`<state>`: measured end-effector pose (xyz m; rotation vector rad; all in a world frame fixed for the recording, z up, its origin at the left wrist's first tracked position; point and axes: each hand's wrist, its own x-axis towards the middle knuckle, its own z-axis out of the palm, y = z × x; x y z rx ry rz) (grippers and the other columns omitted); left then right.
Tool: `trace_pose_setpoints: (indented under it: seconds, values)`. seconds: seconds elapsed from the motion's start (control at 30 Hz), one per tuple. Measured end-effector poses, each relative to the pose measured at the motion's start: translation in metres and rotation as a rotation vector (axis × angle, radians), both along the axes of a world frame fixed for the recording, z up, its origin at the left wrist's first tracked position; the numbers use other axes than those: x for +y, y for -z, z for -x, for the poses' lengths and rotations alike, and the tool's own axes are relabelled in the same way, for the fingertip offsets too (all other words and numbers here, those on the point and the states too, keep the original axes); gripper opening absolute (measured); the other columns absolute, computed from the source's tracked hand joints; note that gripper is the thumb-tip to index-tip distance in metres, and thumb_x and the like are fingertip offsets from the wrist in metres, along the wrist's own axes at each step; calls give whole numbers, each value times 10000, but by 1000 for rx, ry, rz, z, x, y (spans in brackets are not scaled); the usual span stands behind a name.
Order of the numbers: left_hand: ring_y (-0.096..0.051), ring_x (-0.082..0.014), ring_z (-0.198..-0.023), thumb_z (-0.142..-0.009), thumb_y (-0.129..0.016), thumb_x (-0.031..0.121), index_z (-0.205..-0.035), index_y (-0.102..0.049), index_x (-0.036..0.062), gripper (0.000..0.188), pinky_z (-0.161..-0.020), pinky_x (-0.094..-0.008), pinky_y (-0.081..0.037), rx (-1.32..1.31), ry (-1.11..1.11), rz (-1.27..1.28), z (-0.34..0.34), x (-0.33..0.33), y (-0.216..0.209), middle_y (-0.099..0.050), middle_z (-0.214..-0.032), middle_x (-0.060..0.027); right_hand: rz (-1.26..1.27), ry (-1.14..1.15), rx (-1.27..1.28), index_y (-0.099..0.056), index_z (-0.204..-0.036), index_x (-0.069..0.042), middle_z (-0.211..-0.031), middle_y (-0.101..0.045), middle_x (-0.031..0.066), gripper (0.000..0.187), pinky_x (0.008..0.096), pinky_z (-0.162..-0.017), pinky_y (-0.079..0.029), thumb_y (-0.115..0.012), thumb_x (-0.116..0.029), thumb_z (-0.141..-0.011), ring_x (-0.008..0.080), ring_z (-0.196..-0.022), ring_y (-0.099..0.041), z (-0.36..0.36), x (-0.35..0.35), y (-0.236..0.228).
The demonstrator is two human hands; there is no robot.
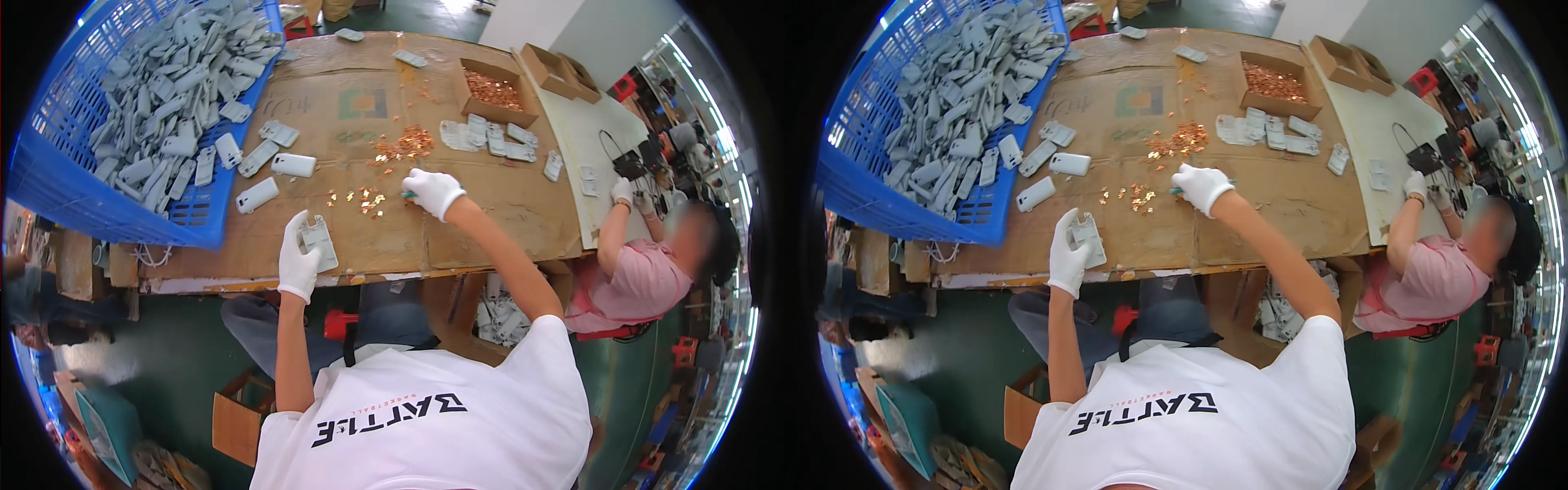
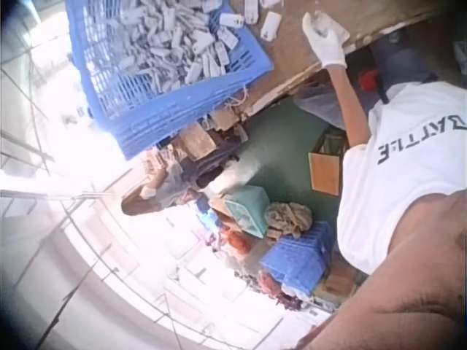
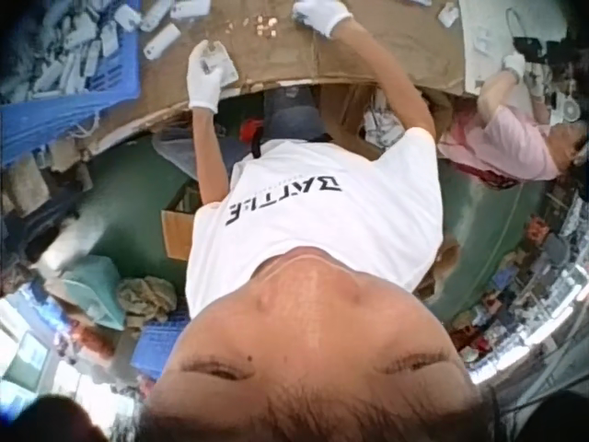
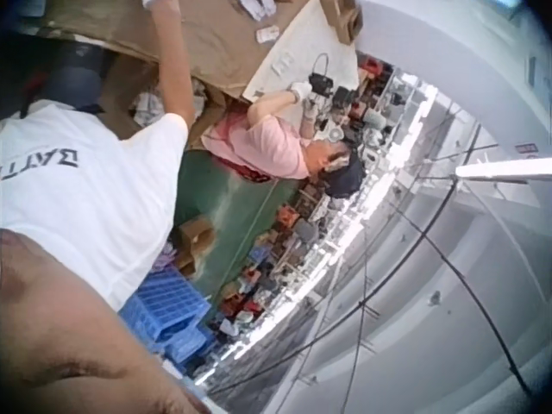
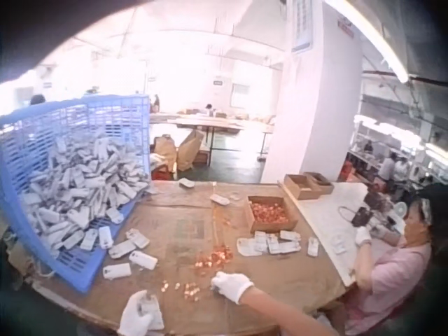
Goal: The person assembles small electronic components by hand, inserting metallic components into plastic housings.
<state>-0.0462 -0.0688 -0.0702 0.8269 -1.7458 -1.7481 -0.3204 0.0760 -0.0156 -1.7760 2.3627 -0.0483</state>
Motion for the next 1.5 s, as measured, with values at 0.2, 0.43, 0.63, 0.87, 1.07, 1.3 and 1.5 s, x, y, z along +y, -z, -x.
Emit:
trace_pose_setpoints:
  seconds: [0.2, 0.43, 0.63, 0.87, 1.07, 1.3, 1.5]
  values:
    - [-563, -196, -1102, -734, -535, -114, -1290, -494, 53, 582, -978, -309, -443, -27, -5, 27, 5, 16, -9, -570, -1195, -90, -141, 83, 30, -596, -998, -41, -1104, -588, 186, 165, 438, -774, -549, -628, -118, -856, 365, -933, -664, -13, -7, -11]
    - [-553, -230, -1155, -716, -543, -94, -1308, -494, 32, 607, -1017, -330, -423, -83, -88, 232, 0, 20, -11, -565, -1244, -104, -34, 56, 61, -592, -973, -36, -1022, -634, 194, 152, 438, -781, -549, -613, -131, -856, 367, -948, -662, -13, -5, 5]
    - [-635, -270, -1072, -760, -598, 19, -1227, -571, 66, 470, -909, -334, -483, -33, -136, 292, 29, 44, -34, -651, -1131, -152, 727, 198, -595, -607, -924, -47, -845, -621, 74, 224, 323, -680, -501, -641, 47, -723, 247, -705, -603, -73, 1, -29]
    - [-686, -309, -932, -855, -640, 123, -1196, -568, 103, 350, -772, -393, -543, -111, -243, 395, 31, 68, -64, -684, -1026, -155, 887, 139, -518, -624, -917, -52, -922, -562, 96, 244, 321, -721, -491, -655, 67, -705, 259, -809, -597, -144, -4, -33]
    - [-674, -319, -941, -782, -609, 30, -1268, -553, 133, 500, -796, -401, -525, -202, -212, 422, 23, 45, -69, -673, -1022, -186, 908, 179, -569, -617, -903, -48, -898, -542, 88, 213, 306, -698, -473, -660, 63, -727, 229, -802, -573, -144, 3, -30]
    - [-548, -311, -1043, -757, -739, 221, -1234, -584, 123, 511, -891, -402, -471, -629, -143, 1041, 33, -26, -33, -560, -1149, -128, 815, 269, -565, -605, -909, -59, -904, -556, 97, 184, 321, -688, -483, -651, 26, -752, 253, -777, -600, -137, 28, -10]
    - [-636, -344, -1037, -861, -598, 421, -1113, -682, 111, 409, -876, -449, -504, -1110, 217, 772, 74, -97, -86, -647, -1131, -205, 824, 320, -618, -592, -906, -58, -881, -556, 94, 180, 309, -675, -475, -643, 34, -759, 236, -745, -584, -138, 38, -7]
